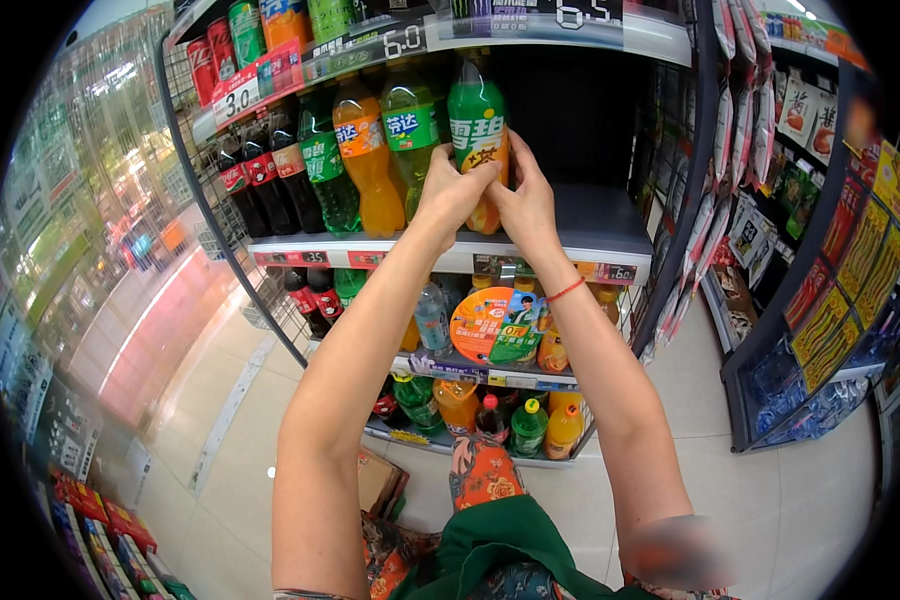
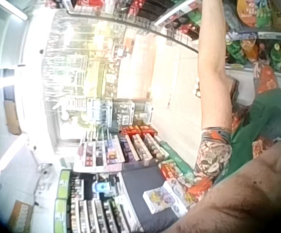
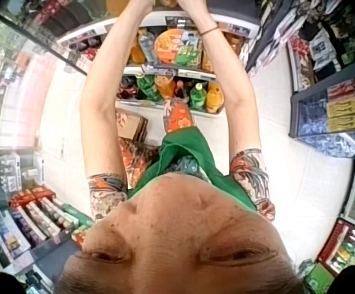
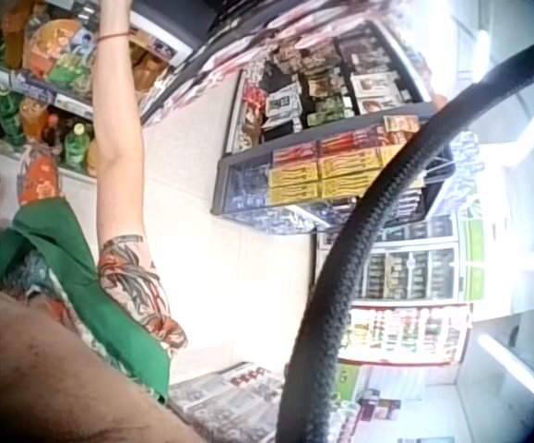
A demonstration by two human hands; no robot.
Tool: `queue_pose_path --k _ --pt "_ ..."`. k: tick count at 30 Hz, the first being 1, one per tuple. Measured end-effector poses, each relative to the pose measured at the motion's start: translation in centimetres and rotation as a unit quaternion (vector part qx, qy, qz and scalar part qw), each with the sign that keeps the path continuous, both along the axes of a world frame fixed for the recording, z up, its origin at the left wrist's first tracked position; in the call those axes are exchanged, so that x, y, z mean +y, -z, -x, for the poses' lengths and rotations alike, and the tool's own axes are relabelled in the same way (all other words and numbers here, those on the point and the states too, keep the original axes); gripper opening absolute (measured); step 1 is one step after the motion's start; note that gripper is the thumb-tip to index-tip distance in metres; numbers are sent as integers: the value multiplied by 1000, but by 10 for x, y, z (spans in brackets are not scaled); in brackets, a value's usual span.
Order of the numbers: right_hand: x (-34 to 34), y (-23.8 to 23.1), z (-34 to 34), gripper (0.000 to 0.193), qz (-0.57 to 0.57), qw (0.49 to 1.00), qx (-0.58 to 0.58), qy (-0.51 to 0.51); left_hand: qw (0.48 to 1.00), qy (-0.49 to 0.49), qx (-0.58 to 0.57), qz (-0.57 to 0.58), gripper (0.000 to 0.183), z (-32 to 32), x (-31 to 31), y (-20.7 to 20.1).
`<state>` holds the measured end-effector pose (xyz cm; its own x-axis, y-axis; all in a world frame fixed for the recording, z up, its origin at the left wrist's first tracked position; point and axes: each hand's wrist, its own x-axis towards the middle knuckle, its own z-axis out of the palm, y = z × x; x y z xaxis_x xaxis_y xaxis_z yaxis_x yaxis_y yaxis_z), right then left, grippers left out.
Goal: The person sits on the floor and restocks a beverage shelf by taking various plastic bottles of soda and tea from a cardboard box. They place the bottles on the shelf, arranging them by type and color, and occasionally adjust the bottles to align them properly.
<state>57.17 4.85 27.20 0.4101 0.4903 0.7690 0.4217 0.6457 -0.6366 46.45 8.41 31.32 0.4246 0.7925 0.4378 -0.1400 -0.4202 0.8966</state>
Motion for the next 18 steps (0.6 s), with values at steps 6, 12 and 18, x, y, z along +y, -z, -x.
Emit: queue_pose_path --k 6,12,18 --pt "-1 5 2 65 6 1000 16 -23 1000 2 12 -8 79 -1 3 8" --pt "-7 0 7 68 43 999 -2 23 1000 -11 -5 -27 77 -5 7 15" --pt "-12 1 0 75 149 984 -81 50 992 -79 72 -66 68 -6 5 34"
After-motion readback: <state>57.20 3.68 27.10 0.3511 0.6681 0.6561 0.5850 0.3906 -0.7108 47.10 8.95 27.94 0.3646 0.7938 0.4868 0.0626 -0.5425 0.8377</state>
